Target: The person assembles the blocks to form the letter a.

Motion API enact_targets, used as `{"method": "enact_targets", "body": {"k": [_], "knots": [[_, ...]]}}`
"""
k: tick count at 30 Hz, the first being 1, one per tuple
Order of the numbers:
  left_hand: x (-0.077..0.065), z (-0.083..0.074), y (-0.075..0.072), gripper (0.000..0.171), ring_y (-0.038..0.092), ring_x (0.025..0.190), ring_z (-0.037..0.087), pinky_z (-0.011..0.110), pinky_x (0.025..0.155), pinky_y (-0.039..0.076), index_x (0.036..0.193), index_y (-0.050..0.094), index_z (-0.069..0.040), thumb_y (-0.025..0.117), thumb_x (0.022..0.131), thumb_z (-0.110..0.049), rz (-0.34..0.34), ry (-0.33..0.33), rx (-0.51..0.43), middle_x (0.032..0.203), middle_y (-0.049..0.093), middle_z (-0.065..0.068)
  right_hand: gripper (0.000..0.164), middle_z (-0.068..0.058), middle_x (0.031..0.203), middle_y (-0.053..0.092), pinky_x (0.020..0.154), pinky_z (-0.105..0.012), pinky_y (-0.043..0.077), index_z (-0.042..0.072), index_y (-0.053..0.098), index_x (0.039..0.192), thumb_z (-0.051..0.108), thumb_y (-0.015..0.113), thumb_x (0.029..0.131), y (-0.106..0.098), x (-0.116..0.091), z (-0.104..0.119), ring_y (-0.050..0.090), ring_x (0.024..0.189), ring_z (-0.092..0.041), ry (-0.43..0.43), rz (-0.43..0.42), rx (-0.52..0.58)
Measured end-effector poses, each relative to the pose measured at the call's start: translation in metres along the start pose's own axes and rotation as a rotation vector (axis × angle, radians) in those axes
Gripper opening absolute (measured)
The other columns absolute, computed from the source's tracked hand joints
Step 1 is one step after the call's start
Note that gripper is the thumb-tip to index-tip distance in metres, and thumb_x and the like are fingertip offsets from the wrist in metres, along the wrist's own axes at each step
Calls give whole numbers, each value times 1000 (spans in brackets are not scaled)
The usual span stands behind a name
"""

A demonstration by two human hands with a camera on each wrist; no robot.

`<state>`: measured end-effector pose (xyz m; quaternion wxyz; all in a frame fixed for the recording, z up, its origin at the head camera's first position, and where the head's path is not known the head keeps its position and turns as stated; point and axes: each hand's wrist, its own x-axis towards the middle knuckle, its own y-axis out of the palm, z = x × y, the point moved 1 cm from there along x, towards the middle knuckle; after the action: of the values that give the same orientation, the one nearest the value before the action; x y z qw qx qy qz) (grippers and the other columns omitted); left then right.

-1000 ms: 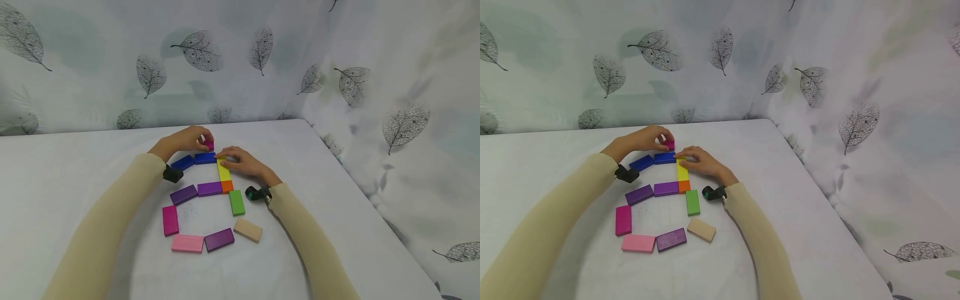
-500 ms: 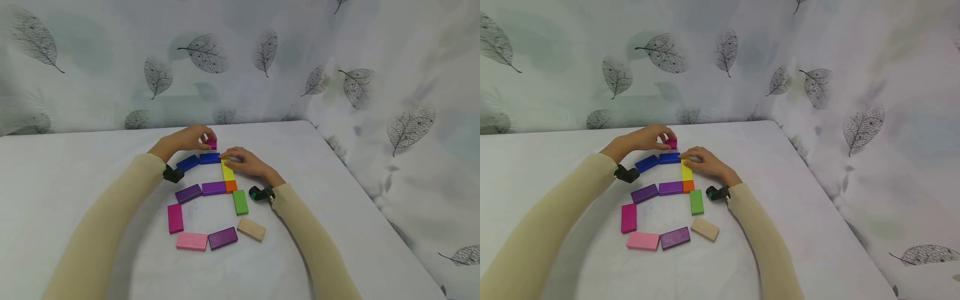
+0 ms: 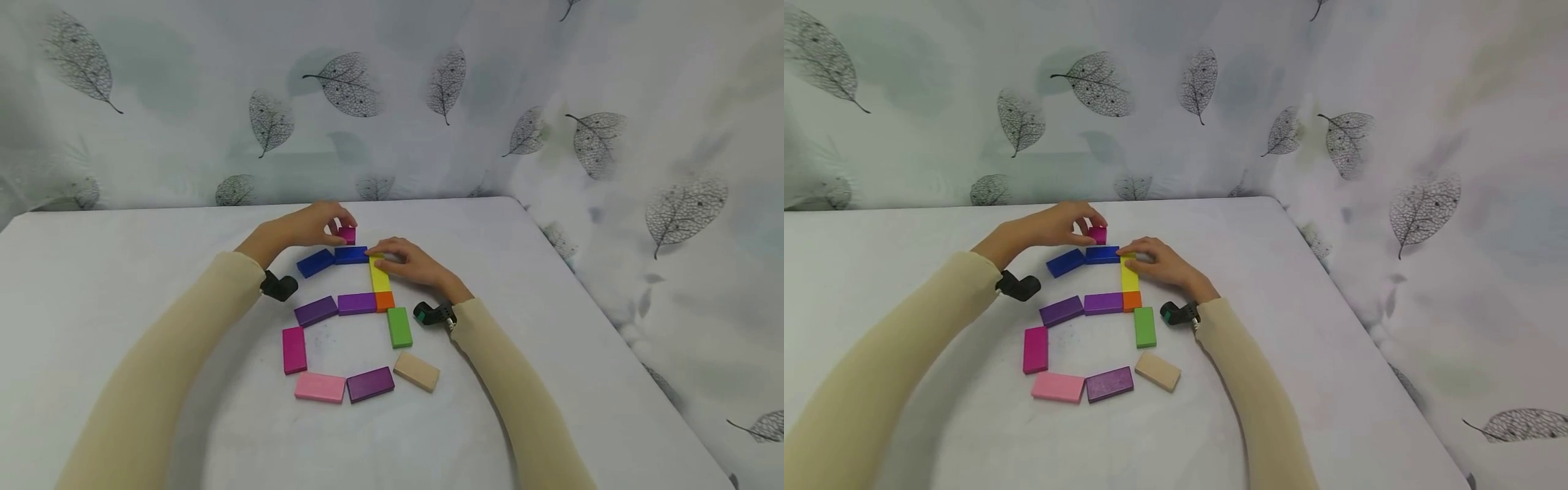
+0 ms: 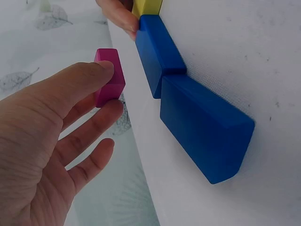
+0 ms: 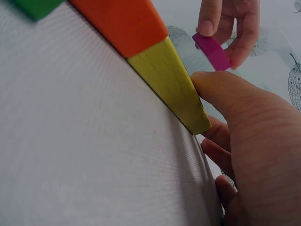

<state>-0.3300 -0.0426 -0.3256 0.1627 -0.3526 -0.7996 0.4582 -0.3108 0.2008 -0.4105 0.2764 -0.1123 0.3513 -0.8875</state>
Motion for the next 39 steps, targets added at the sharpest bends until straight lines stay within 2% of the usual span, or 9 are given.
{"method": "enact_targets", "body": {"k": [7, 18, 28, 33, 39], "knots": [[-4, 0, 6, 40, 61, 107, 28, 39, 91, 53, 128, 59, 1, 68, 91, -10, 8, 13, -1, 127, 57, 16, 34, -6, 142, 49, 114, -52, 25, 18, 63, 132, 26, 58, 99, 1, -2, 0, 35, 137, -25, 4, 1, 8], [-19, -9, 15, 39, 61, 104, 26, 43, 96, 49, 127, 60, 1, 69, 90, -11, 17, 65, -16, 124, 59, 16, 35, -8, 142, 49, 114, -52, 26, 16, 62, 132, 25, 59, 98, 4, -1, 3, 36, 136, -26, -2, -2, 6], [-25, -33, 24, 40, 60, 95, 21, 36, 90, 52, 127, 61, -2, 71, 89, -12, 51, 135, 24, 121, 60, 10, 33, -9, 137, 55, 112, -49, 30, 9, 63, 129, 18, 60, 98, -1, -1, 4, 43, 131, -25, -75, -12, 26], [-27, -44, 26, 40, 59, 96, 20, 36, 92, 51, 127, 62, -2, 71, 89, -11, 66, 166, 32, 119, 60, 9, 33, -12, 135, 55, 112, -49, 30, 6, 62, 130, 14, 59, 98, -4, 0, 2, 43, 130, -27, -122, -10, 39], [-31, -55, 33, 43, 59, 99, 19, 37, 91, 52, 129, 61, -5, 72, 88, -12, 100, 178, 35, 117, 59, 7, 34, -14, 138, 53, 114, -49, 28, 4, 60, 130, 11, 59, 97, -4, -1, -1, 40, 133, -28, -95, -14, 43]]}}
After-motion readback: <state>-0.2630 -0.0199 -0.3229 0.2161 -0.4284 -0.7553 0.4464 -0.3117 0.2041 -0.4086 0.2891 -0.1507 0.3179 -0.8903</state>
